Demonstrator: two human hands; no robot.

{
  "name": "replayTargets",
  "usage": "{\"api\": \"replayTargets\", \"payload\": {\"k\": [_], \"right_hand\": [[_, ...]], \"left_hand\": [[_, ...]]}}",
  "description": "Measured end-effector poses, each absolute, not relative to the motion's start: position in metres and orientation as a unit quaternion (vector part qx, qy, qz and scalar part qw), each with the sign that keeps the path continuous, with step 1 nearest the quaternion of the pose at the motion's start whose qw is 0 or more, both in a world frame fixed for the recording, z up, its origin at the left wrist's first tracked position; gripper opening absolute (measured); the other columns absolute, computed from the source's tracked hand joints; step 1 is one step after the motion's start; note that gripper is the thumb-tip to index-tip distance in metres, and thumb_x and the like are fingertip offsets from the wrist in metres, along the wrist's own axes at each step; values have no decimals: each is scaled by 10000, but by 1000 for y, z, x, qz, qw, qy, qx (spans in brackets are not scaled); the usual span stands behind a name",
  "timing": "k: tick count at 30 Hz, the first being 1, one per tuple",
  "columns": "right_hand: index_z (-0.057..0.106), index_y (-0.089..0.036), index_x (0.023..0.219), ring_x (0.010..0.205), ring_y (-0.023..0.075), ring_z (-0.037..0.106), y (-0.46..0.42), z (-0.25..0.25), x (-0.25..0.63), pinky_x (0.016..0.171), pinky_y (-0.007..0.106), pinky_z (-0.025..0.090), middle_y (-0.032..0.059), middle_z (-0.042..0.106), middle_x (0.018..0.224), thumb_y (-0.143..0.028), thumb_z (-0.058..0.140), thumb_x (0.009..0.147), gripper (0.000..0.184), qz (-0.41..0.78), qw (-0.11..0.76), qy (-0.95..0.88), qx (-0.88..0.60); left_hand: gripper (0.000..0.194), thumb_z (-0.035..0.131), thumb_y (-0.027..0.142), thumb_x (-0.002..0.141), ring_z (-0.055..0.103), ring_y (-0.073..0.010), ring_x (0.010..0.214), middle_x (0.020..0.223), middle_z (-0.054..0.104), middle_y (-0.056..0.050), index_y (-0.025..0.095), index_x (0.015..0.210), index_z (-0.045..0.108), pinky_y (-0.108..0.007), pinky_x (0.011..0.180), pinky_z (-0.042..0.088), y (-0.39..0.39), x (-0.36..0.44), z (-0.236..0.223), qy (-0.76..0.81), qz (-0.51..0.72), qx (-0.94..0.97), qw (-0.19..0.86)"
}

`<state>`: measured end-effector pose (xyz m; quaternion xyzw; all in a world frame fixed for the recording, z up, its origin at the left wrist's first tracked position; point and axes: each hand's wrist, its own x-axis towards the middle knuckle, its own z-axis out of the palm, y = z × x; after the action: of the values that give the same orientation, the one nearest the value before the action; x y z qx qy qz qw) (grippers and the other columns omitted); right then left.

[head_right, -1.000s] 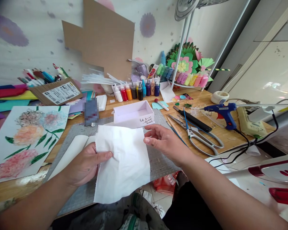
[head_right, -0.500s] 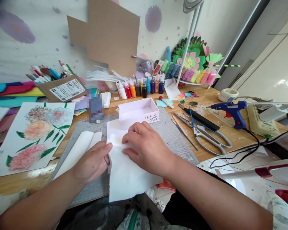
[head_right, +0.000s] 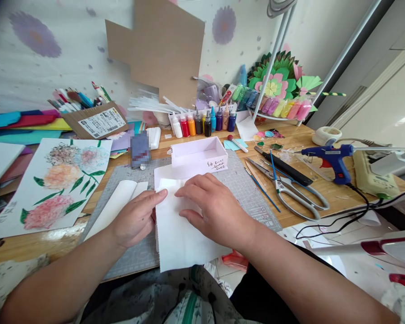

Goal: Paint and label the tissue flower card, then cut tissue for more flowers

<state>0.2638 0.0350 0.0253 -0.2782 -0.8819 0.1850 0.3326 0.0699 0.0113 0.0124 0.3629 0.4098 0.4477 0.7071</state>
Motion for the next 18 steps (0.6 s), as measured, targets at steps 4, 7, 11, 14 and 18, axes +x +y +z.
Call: {"api": "replayTargets", "payload": {"k": [4, 7, 11, 14, 18], "right_hand": [[610, -165, 931, 901, 209, 505, 34, 24, 260, 792, 358, 441, 76, 579, 963, -125, 625, 803, 135, 173, 317, -880, -309], [593, -165, 805, 863, 187, 503, 34, 25, 258, 760, 323, 433, 56, 568, 899, -93, 621, 789, 79, 191, 323, -873, -313], [600, -162, 755, 853, 170, 502, 35, 25, 257, 755, 301, 423, 47, 562, 877, -61, 617, 776, 105, 208, 341, -868, -295], [611, -154, 758, 844, 164, 503, 36, 24, 256, 745, 292, 420, 47, 568, 869, -60, 620, 774, 96, 216, 355, -865, -280], [616, -144, 754, 804, 169, 497, 33, 23, 254, 722, 299, 411, 55, 603, 832, -55, 594, 785, 96, 170, 361, -879, -260]], "left_hand": [[278, 670, 376, 775, 577, -143, 566, 556, 625, -25, 123, 659, 683, -243, 562, 432, 10, 72, 11, 419, 425, 370, 712], [279, 679, 368, 767, 553, -123, 561, 566, 616, -20, 121, 638, 664, -236, 576, 430, 10, 72, 10, 437, 412, 387, 700], [301, 684, 404, 751, 564, -136, 588, 605, 634, -33, 120, 655, 664, -249, 583, 439, 11, 71, 10, 451, 412, 401, 683], [324, 703, 435, 718, 522, -118, 550, 575, 597, -13, 122, 658, 649, -237, 544, 404, 12, 69, 8, 473, 412, 412, 661], [346, 669, 463, 738, 457, -101, 537, 559, 531, 15, 134, 646, 612, -227, 511, 333, 13, 65, 4, 513, 402, 480, 587]]}}
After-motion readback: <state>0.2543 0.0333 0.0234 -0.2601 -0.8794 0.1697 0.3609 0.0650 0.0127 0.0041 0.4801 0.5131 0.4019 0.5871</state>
